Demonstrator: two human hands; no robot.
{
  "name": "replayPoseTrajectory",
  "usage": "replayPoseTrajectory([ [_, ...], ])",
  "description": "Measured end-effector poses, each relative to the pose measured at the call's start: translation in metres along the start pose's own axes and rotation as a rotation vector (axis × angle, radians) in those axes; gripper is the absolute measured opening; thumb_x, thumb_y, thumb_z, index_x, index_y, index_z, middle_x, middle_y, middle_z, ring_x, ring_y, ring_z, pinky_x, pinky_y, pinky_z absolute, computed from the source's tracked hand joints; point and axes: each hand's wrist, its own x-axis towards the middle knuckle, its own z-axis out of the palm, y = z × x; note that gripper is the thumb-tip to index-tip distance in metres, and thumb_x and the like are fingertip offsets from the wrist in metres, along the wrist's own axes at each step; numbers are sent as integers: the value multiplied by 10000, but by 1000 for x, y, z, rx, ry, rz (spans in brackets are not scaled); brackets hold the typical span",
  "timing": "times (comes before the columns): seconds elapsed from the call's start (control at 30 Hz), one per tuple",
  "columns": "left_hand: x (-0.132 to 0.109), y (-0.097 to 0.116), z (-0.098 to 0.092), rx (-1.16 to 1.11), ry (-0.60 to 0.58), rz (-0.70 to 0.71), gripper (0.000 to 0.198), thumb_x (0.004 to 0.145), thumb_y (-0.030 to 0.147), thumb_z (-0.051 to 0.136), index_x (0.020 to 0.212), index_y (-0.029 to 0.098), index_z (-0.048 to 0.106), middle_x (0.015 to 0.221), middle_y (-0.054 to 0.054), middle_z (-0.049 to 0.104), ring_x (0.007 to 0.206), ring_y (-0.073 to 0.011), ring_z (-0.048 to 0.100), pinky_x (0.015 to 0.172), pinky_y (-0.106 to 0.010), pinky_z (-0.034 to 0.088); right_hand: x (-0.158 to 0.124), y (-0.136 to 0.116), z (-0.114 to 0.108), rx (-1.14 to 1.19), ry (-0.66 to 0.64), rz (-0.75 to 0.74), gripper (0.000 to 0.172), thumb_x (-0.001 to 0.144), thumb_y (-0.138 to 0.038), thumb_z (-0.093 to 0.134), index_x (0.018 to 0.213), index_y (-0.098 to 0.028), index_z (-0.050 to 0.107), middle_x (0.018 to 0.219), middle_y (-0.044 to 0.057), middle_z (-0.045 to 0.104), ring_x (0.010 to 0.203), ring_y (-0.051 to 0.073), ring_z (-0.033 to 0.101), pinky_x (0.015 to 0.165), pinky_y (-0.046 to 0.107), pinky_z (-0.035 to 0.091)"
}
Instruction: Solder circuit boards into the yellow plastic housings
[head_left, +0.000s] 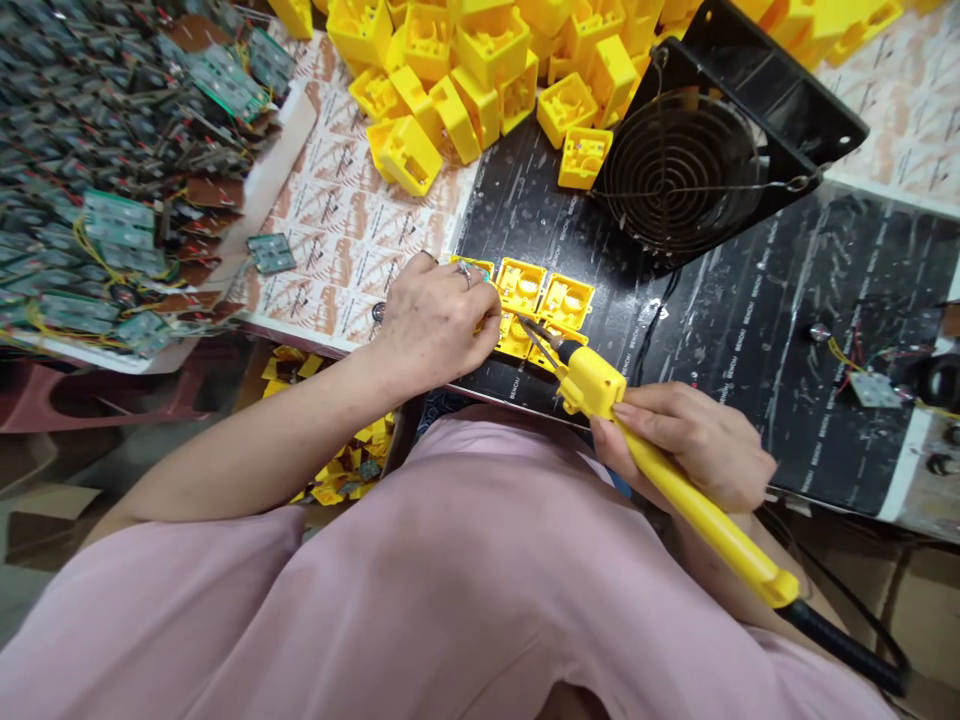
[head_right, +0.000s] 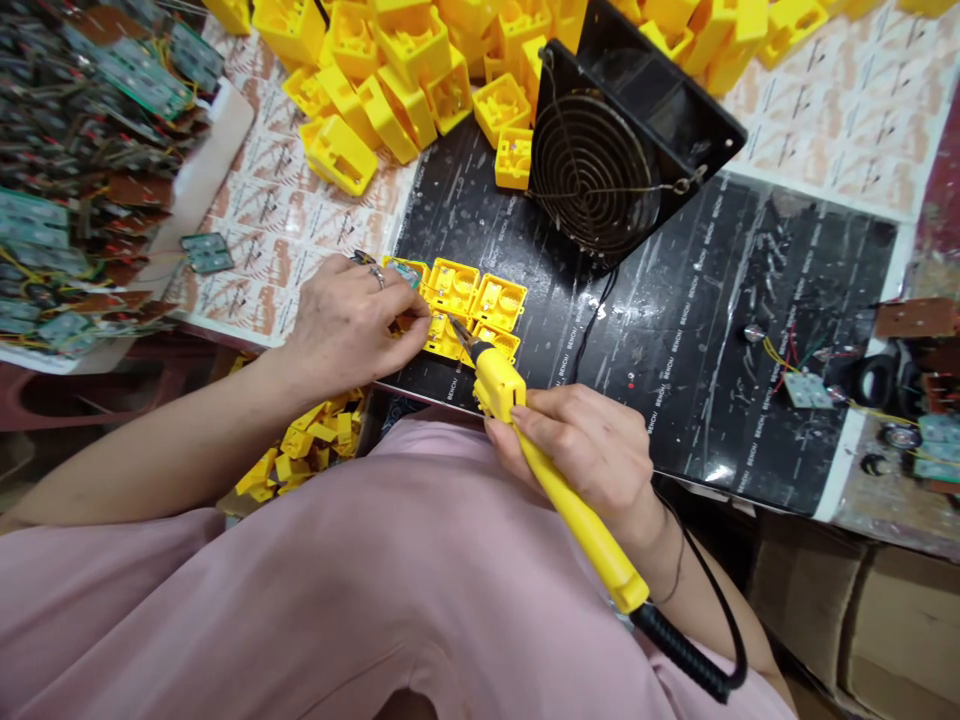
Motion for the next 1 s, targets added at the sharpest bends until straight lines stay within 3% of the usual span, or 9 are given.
replayPoseTrajectory([
  [0.17,0,1,0,-18,0,-17,283,1023,248,515,866,197,746,788,-71,744,804,-272,751,747,-417,441,0,2,4,-1,34,17,258,974,-115,856,1177,-184,714,941,14,832,759,147,804,716,228,683],
  [0.3,-1,0,3,-20,49,13,268,1012,235,517,859,199,735,780,-64,738,789,-268,745,751,-420,443,-1,6,6,-58,99,73,486,983,-183,864,1437,-213,693,1036,18,855,757,173,821,672,255,699],
  [0.4,-2,0,5,19,76,27,286,1014,228,500,869,203,746,783,-64,748,787,-270,745,745,-423,449,-1,8,7,-3,133,20,354,963,-165,878,1286,-203,736,963,0,843,723,175,813,610,255,684],
  [0.47,-3,0,4,16,48,11,286,1021,237,504,886,208,754,799,-61,761,799,-267,743,756,-421,455,0,10,8,37,157,2,231,941,-137,890,1097,-204,734,866,-21,813,696,169,805,580,234,660],
  [0.53,-4,-2,2,-27,2,-23,276,1040,260,522,906,220,760,851,-55,786,840,-263,747,796,-422,466,-2,10,7,53,167,13,223,923,-126,903,1013,-216,719,813,-31,792,676,166,798,565,224,644],
  [0.73,-13,-9,-7,-268,-54,-65,230,1066,324,603,946,259,788,1088,-47,836,1066,-285,735,1045,-505,482,-6,10,-7,51,72,125,379,983,-185,848,1342,-237,737,993,28,862,726,186,820,617,273,694],
  [0.87,-12,-9,-12,-272,-118,-60,215,1028,299,609,920,260,791,1120,-65,824,1113,-317,710,1070,-541,475,0,11,-6,148,41,-31,203,954,-117,852,1089,-214,735,818,-20,814,672,167,806,587,235,681],
  [1.0,-6,-6,-13,-226,-161,-48,217,1004,288,600,878,253,773,1085,-61,808,1118,-321,703,1088,-540,474,3,9,-2,116,-22,-41,193,981,-122,847,1007,-215,680,808,-11,798,685,154,806,624,219,680],
])
